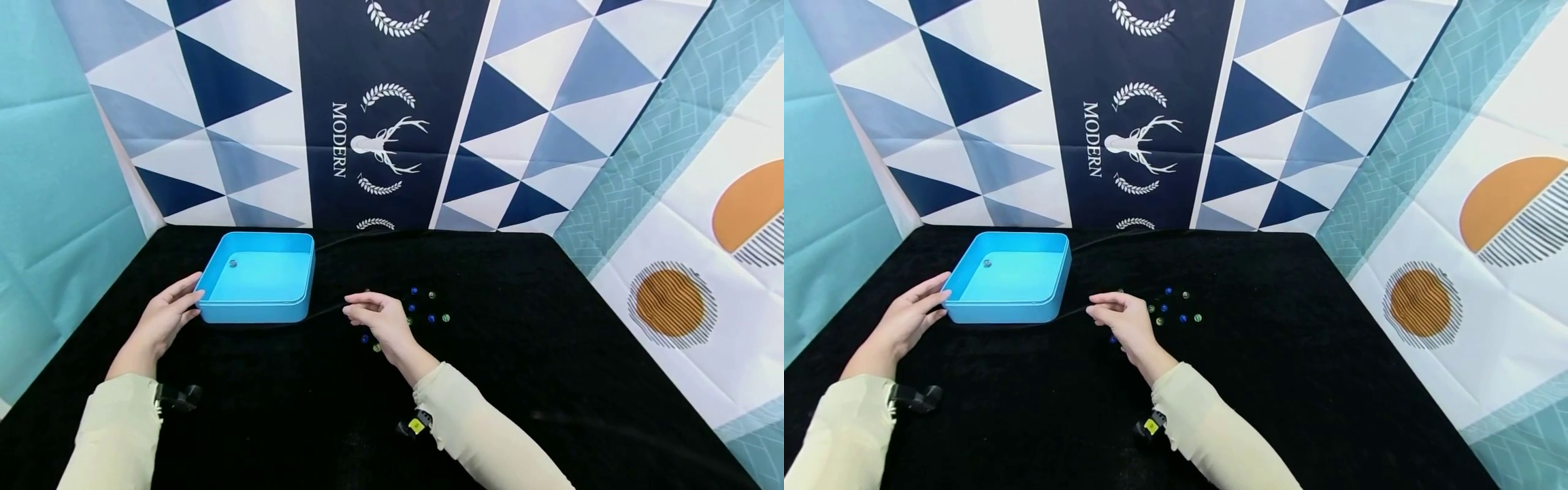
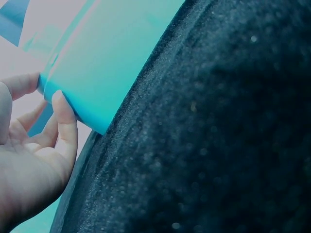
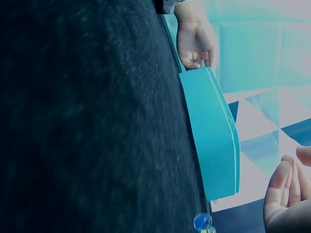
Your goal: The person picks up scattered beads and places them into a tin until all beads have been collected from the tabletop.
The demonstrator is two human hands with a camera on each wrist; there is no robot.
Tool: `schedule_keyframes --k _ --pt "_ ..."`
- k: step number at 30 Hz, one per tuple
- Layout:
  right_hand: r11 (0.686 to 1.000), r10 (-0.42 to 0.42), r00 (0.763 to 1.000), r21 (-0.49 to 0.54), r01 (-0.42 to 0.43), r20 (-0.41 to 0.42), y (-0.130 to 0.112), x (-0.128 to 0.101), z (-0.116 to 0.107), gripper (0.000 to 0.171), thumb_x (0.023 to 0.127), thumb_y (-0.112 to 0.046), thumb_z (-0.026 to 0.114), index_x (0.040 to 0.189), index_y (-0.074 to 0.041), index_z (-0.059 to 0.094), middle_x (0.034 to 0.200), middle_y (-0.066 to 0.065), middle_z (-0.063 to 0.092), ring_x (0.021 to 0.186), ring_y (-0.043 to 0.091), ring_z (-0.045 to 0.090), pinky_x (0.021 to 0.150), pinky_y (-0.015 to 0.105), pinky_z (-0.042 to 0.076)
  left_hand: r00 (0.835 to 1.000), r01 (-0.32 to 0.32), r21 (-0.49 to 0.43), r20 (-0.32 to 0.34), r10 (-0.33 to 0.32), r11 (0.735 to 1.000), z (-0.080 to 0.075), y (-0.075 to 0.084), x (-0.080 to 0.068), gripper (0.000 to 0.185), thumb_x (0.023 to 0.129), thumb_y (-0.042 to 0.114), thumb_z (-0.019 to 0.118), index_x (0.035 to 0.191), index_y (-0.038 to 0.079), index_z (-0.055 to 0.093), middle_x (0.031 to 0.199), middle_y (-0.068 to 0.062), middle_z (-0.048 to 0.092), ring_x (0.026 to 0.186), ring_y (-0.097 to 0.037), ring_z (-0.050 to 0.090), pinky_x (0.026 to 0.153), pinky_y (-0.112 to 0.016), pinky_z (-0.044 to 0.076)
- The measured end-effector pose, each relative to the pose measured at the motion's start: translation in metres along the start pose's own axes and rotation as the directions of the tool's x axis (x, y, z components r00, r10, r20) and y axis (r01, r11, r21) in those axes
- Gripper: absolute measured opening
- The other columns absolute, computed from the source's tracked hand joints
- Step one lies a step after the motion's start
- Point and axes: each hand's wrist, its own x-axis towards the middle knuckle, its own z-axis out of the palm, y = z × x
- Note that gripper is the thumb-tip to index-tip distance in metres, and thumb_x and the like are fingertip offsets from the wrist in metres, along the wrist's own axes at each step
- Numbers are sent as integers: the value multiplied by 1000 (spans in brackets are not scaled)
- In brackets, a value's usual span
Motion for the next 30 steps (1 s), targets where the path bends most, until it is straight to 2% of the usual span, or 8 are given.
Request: schedule_keyframes --k 12,16,23,25,30 --pt "999 6 998 41 -3 -62 5 -10 -28 29 79 4 69 105 16 61 81 7 68 67 11 61 66 25 51 1000 11 -25 3 -11 1000 0 -2 0 72 90 38 60 148 14 24 154 -12 13 109 -10 43 74 -12 44" --pt "999 1 997 52 3 -72 3 -14 -36 27 79 6 67 103 16 61 80 7 68 68 12 62 66 25 51 1000 12 -37 -2 -12 999 0 0 0 72 90 37 61 148 14 25 154 -12 14 111 -13 42 74 -13 45" --pt "999 9 996 37 -6 -84 -1 -19 -49 29 80 6 67 106 17 59 82 6 68 71 15 62 67 26 52 1000 15 -37 -2 -16 999 -1 1 0 72 90 37 60 148 14 25 154 -12 14 101 -5 45 74 -13 45" --pt "999 12 996 32 -10 -85 -1 -20 -53 29 80 5 68 105 16 60 86 9 68 73 17 63 68 27 52 1000 13 -33 -4 -13 999 -1 1 0 72 90 38 60 148 14 25 154 -12 14 100 -4 45 74 -13 44" --pt "1000 16 996 20 -15 -86 -3 -25 -63 27 80 5 68 104 15 61 87 6 68 76 19 63 69 28 52 1000 9 -21 -6 -9 1000 0 0 -1 72 90 38 60 148 14 25 153 -13 14 98 -2 46 74 -12 44"
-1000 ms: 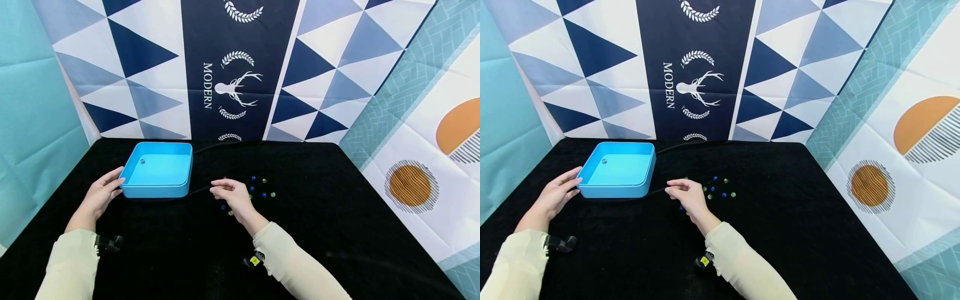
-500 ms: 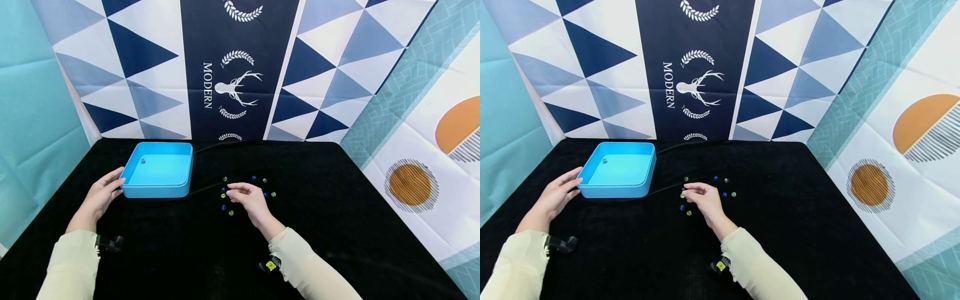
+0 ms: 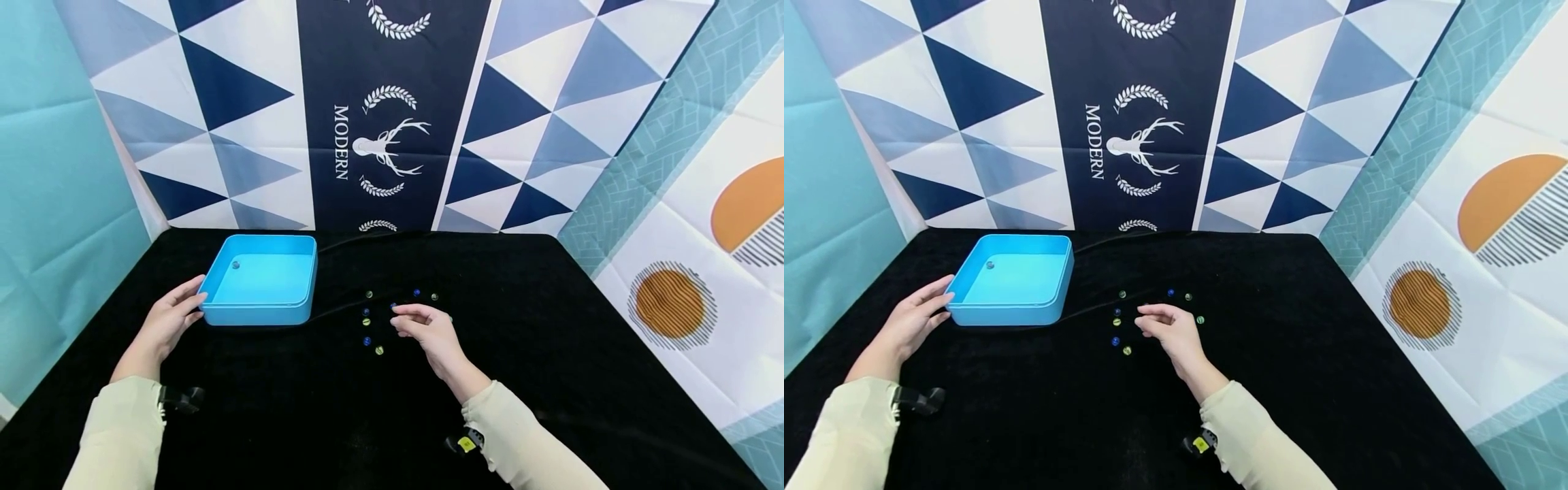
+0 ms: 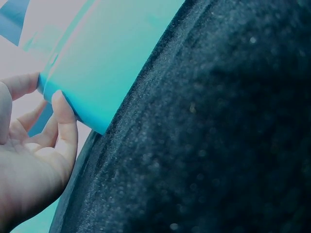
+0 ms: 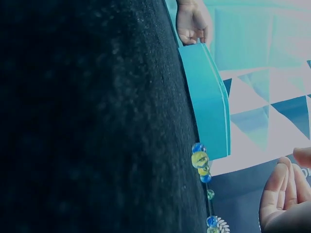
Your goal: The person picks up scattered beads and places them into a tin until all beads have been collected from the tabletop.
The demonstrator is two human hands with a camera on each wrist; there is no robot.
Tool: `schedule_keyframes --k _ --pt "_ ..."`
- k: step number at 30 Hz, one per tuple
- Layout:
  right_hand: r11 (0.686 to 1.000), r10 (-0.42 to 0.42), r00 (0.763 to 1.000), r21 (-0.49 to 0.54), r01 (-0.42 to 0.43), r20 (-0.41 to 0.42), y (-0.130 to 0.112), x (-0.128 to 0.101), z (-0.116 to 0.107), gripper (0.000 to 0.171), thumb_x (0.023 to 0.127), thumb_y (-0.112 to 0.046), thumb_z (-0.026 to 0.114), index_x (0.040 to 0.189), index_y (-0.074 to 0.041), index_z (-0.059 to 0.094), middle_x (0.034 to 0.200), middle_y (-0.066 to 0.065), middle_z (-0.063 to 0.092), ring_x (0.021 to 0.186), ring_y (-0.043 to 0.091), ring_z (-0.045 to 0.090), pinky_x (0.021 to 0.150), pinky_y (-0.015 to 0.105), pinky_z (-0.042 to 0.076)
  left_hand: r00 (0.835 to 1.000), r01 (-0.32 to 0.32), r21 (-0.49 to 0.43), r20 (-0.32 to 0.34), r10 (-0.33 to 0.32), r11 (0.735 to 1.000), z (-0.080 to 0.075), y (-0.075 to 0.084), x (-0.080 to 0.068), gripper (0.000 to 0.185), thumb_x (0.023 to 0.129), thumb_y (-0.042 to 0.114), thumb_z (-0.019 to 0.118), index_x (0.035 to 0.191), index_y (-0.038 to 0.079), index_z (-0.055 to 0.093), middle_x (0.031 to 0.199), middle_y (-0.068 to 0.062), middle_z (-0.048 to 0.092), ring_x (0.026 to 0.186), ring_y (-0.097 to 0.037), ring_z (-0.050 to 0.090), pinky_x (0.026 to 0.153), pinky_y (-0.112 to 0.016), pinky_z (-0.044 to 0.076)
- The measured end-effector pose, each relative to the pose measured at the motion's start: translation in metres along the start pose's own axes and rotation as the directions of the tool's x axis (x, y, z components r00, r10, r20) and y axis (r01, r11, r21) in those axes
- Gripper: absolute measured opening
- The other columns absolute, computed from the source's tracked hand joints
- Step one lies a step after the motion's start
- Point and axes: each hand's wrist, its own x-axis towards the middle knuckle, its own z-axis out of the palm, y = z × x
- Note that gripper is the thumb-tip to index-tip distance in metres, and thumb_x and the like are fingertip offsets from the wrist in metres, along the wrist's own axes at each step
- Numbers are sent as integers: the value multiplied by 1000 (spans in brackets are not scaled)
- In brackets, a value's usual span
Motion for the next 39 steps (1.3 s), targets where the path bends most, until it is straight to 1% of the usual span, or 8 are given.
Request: schedule_keyframes --k 5,12,17,22,24,29,36,39 --pt "1000 -20 1000 8 21 -22 -5 -2 -11 23 81 6 66 102 14 62 84 4 68 72 15 63 68 27 52 1000 2 -1 7 -2 1000 0 0 -1 71 91 37 60 148 14 25 153 -13 14 101 -4 45 74 -12 44" --pt "1000 -27 999 -8 27 -43 -10 -3 -26 15 83 8 63 96 2 68 78 0 67 70 12 62 67 25 51 1000 4 19 5 -4 1000 1 0 -2 70 92 37 58 148 13 24 153 -14 13 101 -3 45 75 -12 44" --pt "1000 -18 998 -14 17 -59 -11 -6 -35 16 83 7 63 98 6 66 77 0 67 70 15 62 67 25 52 1000 1 30 4 -1 1000 2 -2 -2 70 92 37 57 148 13 23 153 -13 15 97 -1 46 75 -13 44" --pt "1000 -13 997 -4 13 -76 -10 -5 -43 18 82 6 65 100 8 65 77 0 67 71 16 62 67 25 51 1000 1 29 6 -1 1000 1 -1 -2 71 92 39 57 149 14 23 153 -12 15 101 -3 45 76 -13 43" --pt "1000 -8 997 -2 8 -79 -9 -4 -46 18 82 5 66 100 7 66 78 1 68 71 16 62 67 25 51 1000 6 32 5 -7 999 0 -1 -2 71 92 40 57 149 14 23 153 -12 15 102 -3 44 77 -13 43" --pt "1000 14 995 -12 -15 -101 -10 -1 -53 13 82 2 67 93 -4 69 77 1 68 71 17 63 67 25 51 1000 4 32 3 -4 999 1 -3 -4 71 91 40 57 149 14 23 153 -12 17 102 -2 44 77 -13 43" --pt "998 59 989 -10 -61 -137 -11 4 -63 18 82 0 68 100 1 67 77 1 68 71 16 63 68 26 51 1000 -14 -3 11 14 1000 1 -4 -3 71 92 36 59 149 12 22 153 -11 17 101 -2 46 76 -13 43" --pt "998 67 987 -9 -69 -144 -10 7 -67 15 82 1 68 97 -2 68 77 1 68 71 16 63 69 26 51 1000 -14 0 9 14 1000 1 -4 -2 71 92 36 58 149 13 22 153 -10 17 102 -3 45 76 -13 43"
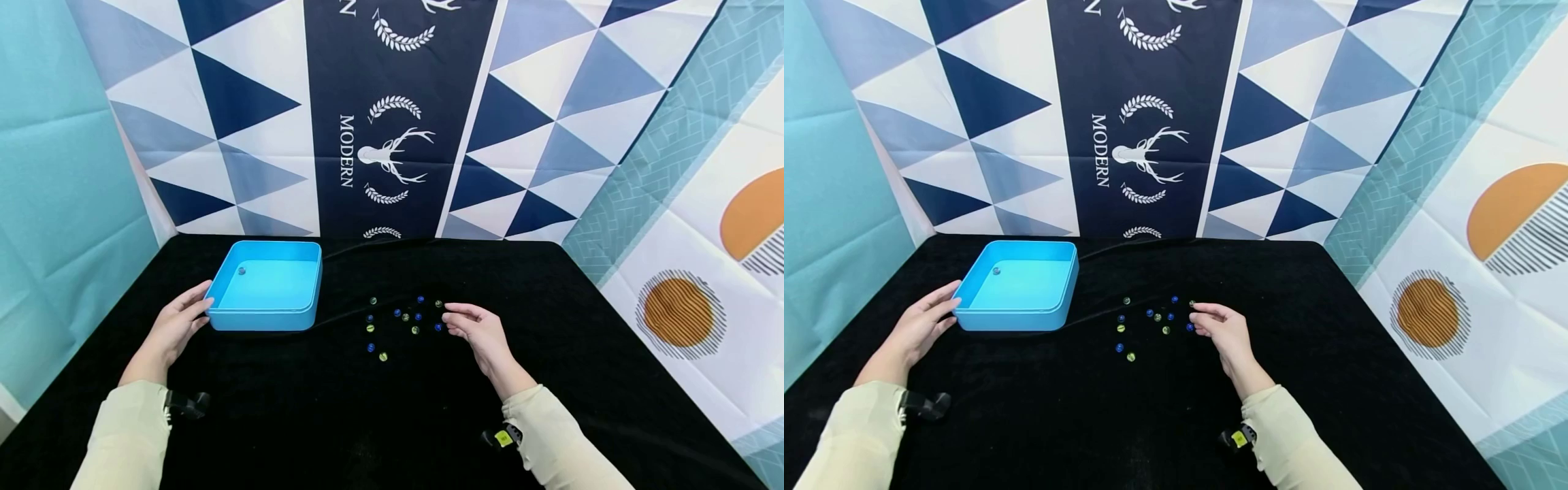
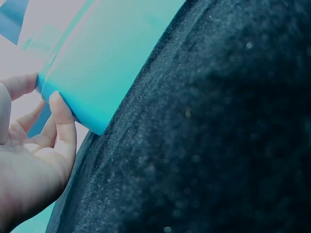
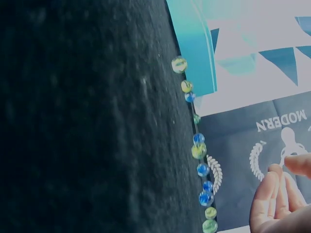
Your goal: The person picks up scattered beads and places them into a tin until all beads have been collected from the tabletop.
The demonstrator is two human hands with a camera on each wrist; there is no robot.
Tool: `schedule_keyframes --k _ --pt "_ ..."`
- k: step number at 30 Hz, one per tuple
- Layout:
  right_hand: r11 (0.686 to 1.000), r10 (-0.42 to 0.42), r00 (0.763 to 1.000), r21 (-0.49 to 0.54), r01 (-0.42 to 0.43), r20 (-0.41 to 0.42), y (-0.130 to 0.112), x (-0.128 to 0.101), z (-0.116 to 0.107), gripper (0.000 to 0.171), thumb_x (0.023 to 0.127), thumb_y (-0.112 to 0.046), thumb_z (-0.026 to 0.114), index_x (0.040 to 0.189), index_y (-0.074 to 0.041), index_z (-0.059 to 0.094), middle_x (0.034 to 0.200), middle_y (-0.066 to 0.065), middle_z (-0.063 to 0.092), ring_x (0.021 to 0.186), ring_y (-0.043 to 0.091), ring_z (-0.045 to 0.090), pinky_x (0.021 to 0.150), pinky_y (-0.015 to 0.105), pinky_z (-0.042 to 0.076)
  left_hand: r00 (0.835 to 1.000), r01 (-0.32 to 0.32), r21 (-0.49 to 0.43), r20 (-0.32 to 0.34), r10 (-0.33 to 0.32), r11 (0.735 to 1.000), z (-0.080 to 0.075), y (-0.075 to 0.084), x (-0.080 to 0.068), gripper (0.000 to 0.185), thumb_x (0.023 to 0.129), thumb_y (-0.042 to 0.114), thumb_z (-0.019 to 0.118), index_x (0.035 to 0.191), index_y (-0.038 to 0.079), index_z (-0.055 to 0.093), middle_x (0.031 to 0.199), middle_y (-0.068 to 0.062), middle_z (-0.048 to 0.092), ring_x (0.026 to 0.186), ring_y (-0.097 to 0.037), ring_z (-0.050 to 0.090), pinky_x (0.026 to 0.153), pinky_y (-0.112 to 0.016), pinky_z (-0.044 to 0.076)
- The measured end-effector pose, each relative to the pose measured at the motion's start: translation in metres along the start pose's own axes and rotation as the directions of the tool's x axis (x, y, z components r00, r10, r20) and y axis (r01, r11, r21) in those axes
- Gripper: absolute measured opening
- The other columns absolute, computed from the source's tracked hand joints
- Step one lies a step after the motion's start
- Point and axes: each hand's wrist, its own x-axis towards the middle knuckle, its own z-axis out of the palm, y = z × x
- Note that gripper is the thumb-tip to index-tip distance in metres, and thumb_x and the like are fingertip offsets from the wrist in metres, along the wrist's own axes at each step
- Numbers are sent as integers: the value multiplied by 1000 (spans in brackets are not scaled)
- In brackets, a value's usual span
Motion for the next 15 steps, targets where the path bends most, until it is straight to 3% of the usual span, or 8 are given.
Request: schedule_keyframes --k 3,11,15 --pt "1000 19 1000 -6 -19 -15 1 3 -4 13 82 1 68 92 -7 69 77 0 67 70 15 62 69 26 51 1000 -1 9 -5 1 1000 1 0 0 71 92 36 58 149 13 23 153 -11 18 101 -2 45 76 -13 43" --pt "996 91 996 11 -90 -6 0 11 -16 19 83 2 66 102 2 66 79 2 68 67 12 62 66 23 52 1000 8 8 -11 -8 1000 1 1 0 69 92 37 57 149 15 24 153 -13 16 101 -2 45 75 -12 43" --pt "993 116 993 1 -116 1 2 12 -19 32 84 1 65 114 10 58 79 3 68 66 11 62 66 22 52 1000 11 10 -11 -11 1000 1 1 0 69 92 37 57 149 15 24 153 -13 15 109 -8 43 76 -12 43"
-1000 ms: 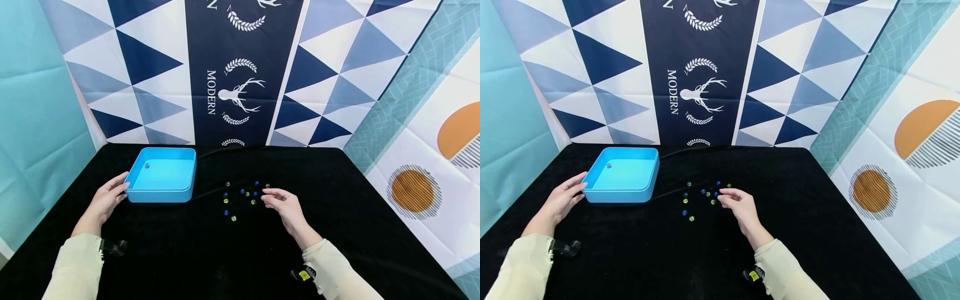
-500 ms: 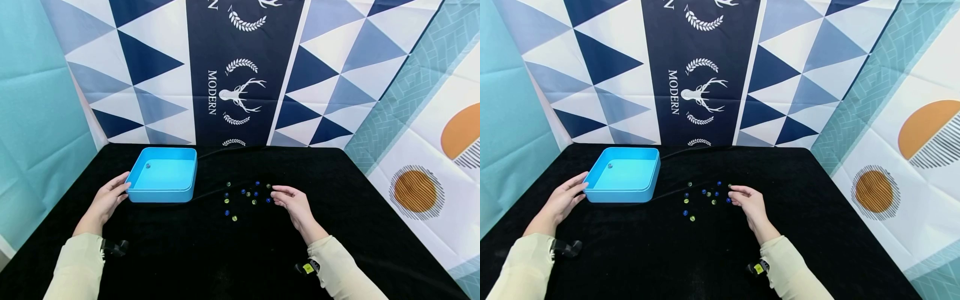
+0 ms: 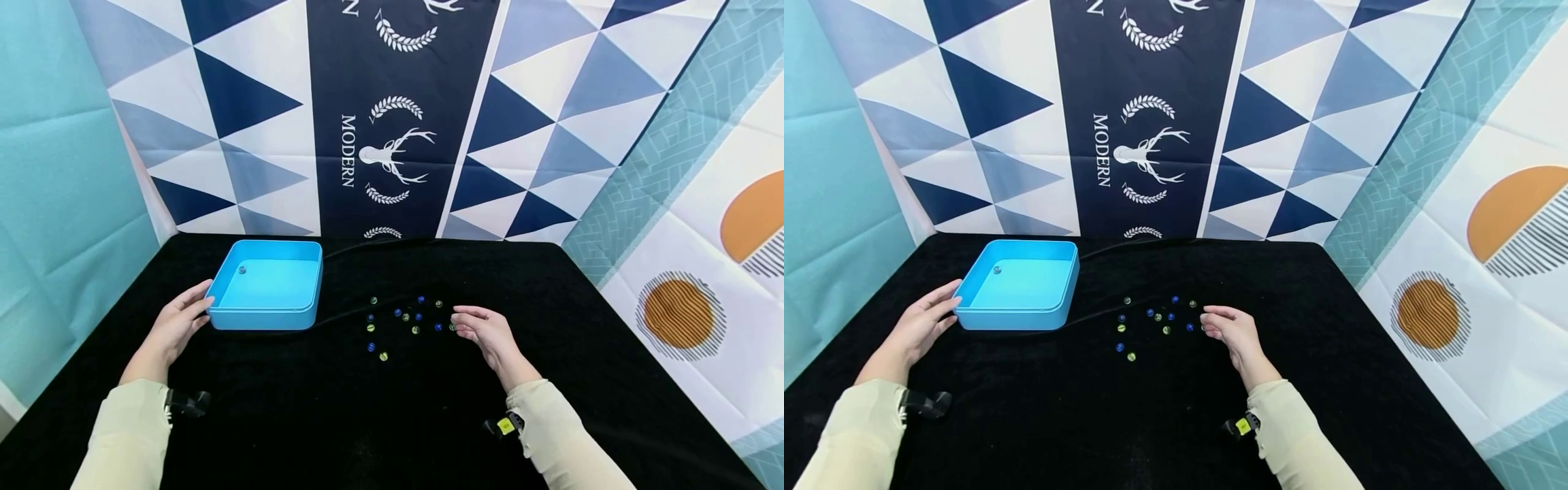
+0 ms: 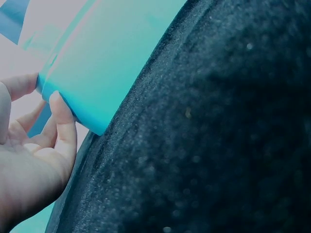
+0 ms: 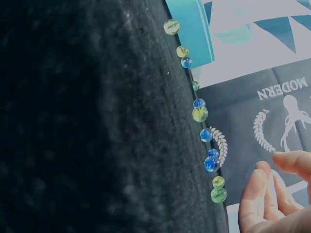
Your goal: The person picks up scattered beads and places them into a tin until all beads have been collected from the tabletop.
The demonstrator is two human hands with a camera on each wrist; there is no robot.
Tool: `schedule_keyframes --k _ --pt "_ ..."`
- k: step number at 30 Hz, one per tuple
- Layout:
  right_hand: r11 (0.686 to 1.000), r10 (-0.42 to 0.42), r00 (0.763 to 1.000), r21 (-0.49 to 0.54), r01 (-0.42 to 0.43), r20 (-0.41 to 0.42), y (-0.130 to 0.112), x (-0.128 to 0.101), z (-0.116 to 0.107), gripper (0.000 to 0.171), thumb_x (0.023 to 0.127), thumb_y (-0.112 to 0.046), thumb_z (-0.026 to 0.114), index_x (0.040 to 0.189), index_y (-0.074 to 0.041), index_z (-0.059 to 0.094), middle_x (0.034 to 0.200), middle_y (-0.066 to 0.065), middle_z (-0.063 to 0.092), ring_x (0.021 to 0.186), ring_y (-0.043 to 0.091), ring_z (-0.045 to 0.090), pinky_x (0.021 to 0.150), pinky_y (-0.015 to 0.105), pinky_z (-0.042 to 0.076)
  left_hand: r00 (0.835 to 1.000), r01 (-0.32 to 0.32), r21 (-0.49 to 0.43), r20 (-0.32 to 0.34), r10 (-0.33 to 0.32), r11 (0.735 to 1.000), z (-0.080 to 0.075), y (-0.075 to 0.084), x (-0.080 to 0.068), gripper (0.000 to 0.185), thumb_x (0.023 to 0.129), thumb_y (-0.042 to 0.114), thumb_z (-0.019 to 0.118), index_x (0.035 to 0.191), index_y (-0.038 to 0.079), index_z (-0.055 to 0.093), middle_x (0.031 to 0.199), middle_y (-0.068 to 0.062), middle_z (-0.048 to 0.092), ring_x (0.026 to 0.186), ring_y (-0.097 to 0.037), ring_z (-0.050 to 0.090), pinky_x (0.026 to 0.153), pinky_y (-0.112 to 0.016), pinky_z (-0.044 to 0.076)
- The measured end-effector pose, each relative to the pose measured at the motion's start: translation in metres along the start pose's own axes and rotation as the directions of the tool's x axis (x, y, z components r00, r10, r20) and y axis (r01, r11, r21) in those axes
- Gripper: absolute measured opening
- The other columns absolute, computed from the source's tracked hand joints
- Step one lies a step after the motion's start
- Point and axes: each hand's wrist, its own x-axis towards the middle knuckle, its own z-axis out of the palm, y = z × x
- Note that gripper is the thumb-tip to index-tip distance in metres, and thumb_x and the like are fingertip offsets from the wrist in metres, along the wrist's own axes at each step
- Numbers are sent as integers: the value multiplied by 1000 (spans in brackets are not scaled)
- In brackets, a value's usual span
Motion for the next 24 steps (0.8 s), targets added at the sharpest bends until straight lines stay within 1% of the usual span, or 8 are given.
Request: schedule_keyframes --k 2,5,9,12,19,20,24 --pt "1000 13 1000 -6 -13 0 1 1 -2 38 84 1 65 119 13 53 78 3 68 67 11 63 66 22 52 1000 -1 10 2 1 1000 0 0 0 68 93 38 56 149 15 24 153 -13 15 114 -13 41 77 -13 43" --pt "999 30 1000 -12 -30 1 2 2 -5 41 84 1 65 120 14 51 77 3 67 66 11 63 66 22 52 1000 1 12 7 -1 1000 1 1 0 68 93 38 55 149 15 23 154 -12 14 120 -18 37 78 -13 42" --pt "999 46 999 -26 -45 21 4 5 -8 43 85 2 64 122 16 49 77 3 67 65 10 62 65 22 52 1000 7 -2 5 -7 1000 1 2 0 68 93 38 56 149 16 23 154 -12 14 119 -17 38 77 -13 42" --pt "996 62 997 -63 -59 45 5 7 -9 46 85 2 64 124 17 46 78 4 67 65 10 62 65 23 52 1000 9 -7 -5 -9 1000 1 1 0 68 93 37 56 149 16 24 154 -12 15 117 -15 39 77 -13 43" --pt "981 119 989 -167 -102 93 7 13 -13 40 86 3 61 120 18 48 82 5 68 66 12 62 63 22 52 1000 -1 33 -20 1 999 1 0 2 67 94 38 55 149 15 24 153 -14 16 118 -17 39 77 -13 42" --pt "979 123 988 -173 -106 93 8 14 -14 38 85 4 61 119 18 49 82 6 67 66 12 62 62 22 52 1000 -1 32 -21 1 999 1 0 2 67 93 39 55 149 15 24 153 -14 16 118 -17 39 77 -13 42" --pt "978 120 983 -187 -93 139 8 17 -15 36 86 7 57 117 22 46 81 6 67 65 11 62 60 22 52 1000 -2 40 -23 3 999 1 -1 1 68 93 40 55 149 15 24 153 -14 16 115 -14 40 76 -13 42"
